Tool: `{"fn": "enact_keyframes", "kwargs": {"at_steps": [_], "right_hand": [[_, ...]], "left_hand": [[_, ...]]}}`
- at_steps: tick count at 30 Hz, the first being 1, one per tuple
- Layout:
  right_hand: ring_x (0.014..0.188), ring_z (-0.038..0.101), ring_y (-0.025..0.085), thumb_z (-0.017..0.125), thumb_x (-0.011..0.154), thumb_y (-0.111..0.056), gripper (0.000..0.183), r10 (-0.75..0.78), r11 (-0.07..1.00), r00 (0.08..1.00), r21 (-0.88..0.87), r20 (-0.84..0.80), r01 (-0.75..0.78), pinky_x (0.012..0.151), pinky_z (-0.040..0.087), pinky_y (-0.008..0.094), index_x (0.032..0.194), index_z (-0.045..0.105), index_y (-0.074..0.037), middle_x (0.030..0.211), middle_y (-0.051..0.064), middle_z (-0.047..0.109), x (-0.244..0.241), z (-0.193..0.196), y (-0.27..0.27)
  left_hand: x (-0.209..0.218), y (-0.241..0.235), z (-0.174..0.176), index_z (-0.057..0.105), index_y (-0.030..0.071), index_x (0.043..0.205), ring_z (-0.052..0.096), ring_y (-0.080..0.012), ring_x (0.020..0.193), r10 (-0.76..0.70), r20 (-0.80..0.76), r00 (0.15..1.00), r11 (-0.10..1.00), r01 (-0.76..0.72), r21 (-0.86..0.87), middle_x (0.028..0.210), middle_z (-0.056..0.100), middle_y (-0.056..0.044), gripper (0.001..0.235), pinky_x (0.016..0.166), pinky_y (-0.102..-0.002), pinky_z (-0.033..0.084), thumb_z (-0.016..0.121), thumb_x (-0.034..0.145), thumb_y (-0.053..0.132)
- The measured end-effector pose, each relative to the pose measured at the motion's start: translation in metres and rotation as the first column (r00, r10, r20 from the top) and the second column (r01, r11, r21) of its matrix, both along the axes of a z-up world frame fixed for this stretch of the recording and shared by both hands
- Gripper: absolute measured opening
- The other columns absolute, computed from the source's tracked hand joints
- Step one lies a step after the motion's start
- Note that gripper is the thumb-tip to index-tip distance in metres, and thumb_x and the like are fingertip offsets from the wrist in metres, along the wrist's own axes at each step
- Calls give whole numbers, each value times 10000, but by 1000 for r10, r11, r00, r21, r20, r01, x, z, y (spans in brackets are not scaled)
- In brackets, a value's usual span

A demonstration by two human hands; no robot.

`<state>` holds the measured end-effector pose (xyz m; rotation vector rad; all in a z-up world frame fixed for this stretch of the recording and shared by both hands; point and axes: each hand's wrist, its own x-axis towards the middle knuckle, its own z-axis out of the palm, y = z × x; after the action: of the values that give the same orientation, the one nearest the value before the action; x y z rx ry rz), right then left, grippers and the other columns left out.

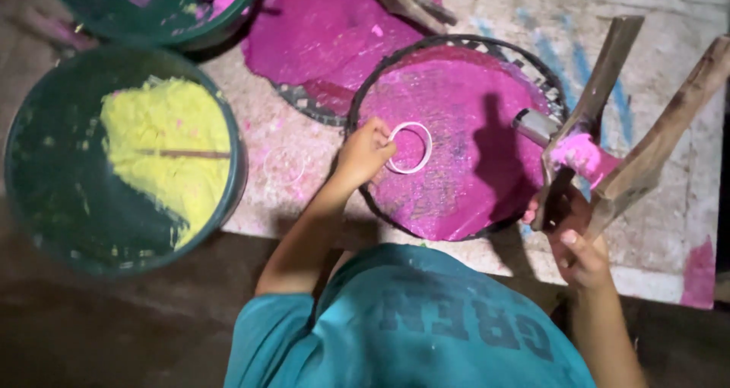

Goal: The person uses a wooden press to form pink circular shapes from a pink paste, then places them on a tray. They repeat this process and later add yellow paste into the center of the pink circles using the same press. The finished items are arranged on a tray.

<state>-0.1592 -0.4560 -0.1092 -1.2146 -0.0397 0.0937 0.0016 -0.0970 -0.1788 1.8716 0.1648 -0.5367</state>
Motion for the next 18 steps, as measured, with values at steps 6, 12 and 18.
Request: {"fn": "enact_keyframes", "kwargs": {"at_steps": [6,12,18], "right_hand": [[1144,576,291,750,872,-370,904,-185,983,982,1,47,185,1042,445,421,1581,349,22,1279,195,568,-16,3,17],[1077,579,267,755,920,-363,732,-295,947,945,-87,141,308,1028,460,410,1407,441,84,1164,192,582,-36,3,12],[1157,574,293,723,926,-316,754,-372,921,916,-64,148,384,1048,461,433,1482,398,76,1256,213,561,-59,-18,6]], "left_hand": [[-42,-38,7,479,6,1470,681,-180,1070,-127,-227,966,515,-131,-847,1213,665,-165,537,947,-302,516,657,989,168],[-89,-67,40,453,220,1607,567,-284,1457,-471,757,453,853,453,260,1659,454,-119,676,1158,-363,451,704,980,196],[-92,-73,43,274,-2,1638,571,-291,1142,-855,357,376,518,653,552,1329,580,-135,1045,1032,-476,367,752,803,407]]}}
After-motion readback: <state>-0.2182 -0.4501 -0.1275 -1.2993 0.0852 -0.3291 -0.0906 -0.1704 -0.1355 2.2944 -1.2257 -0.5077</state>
